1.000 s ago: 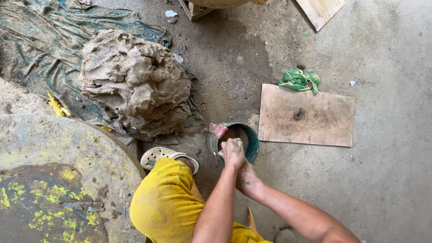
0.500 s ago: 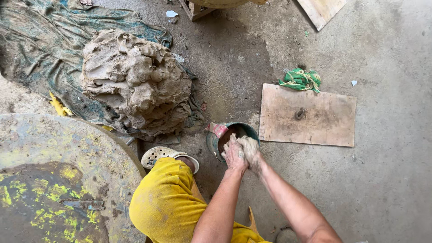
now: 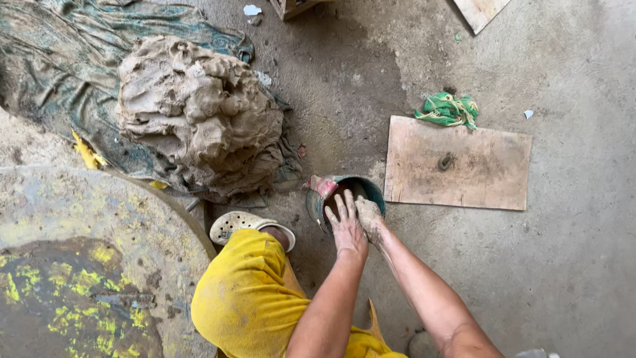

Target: The person kneads and shapes a lump of clay by hand, then repeatedly dips their hands into a bucket of water to clean them and keep the clay moist.

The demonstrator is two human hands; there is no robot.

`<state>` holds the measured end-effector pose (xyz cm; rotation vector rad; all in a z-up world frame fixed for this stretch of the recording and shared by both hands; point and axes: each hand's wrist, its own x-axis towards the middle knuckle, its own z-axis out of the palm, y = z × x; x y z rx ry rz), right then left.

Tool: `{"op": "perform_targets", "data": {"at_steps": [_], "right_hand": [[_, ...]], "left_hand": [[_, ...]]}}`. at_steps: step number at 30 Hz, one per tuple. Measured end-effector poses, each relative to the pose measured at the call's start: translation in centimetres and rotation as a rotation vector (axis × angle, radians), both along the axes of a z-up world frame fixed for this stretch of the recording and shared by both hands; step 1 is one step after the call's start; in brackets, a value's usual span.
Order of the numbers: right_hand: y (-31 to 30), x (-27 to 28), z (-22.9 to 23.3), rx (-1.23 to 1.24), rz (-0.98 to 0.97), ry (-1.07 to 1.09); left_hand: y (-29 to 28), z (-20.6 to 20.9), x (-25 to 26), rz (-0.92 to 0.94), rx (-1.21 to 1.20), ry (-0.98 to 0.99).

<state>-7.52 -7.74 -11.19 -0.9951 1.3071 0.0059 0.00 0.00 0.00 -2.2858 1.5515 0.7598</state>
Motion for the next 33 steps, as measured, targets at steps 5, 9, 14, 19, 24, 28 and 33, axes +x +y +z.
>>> {"op": "perform_targets", "data": {"at_steps": [5,9,14,19,24,28,33], "right_hand": [[-1.9,0.1,0.3,-0.321,0.274,0.416],[-0.6,-0.6,2.2,-0.298,0.296,0.395],[-1.6,-1.7,-3.7,-0.207,0.627,0.478],[-1.9,-2.1,-4.0,-0.306,0.415,0.418],[0.3,-1.4,1.5,-0.356,0.372,0.048],[0.0,-1.0,2.8,-0.140,0.342,0.417],[-3.0,-2.0,-3.4,-0.334,0.621,0.376]], "left_hand": [[-0.1,1.6,0.1,-0.113,-0.007,0.093],[-0.4,1.9,0.7,-0.106,0.016,0.071],[-0.7,2.4,0.0,-0.238,0.112,-0.003],[-0.2,1.4,-0.5,-0.332,0.068,0.019],[-0.3,-1.8,-1.5,-0.299,0.104,0.077],[-0.3,-0.3,-2.2,-0.410,0.079,0.007],[0.0,1.1,-2.4,-0.480,0.078,0.095]]}}
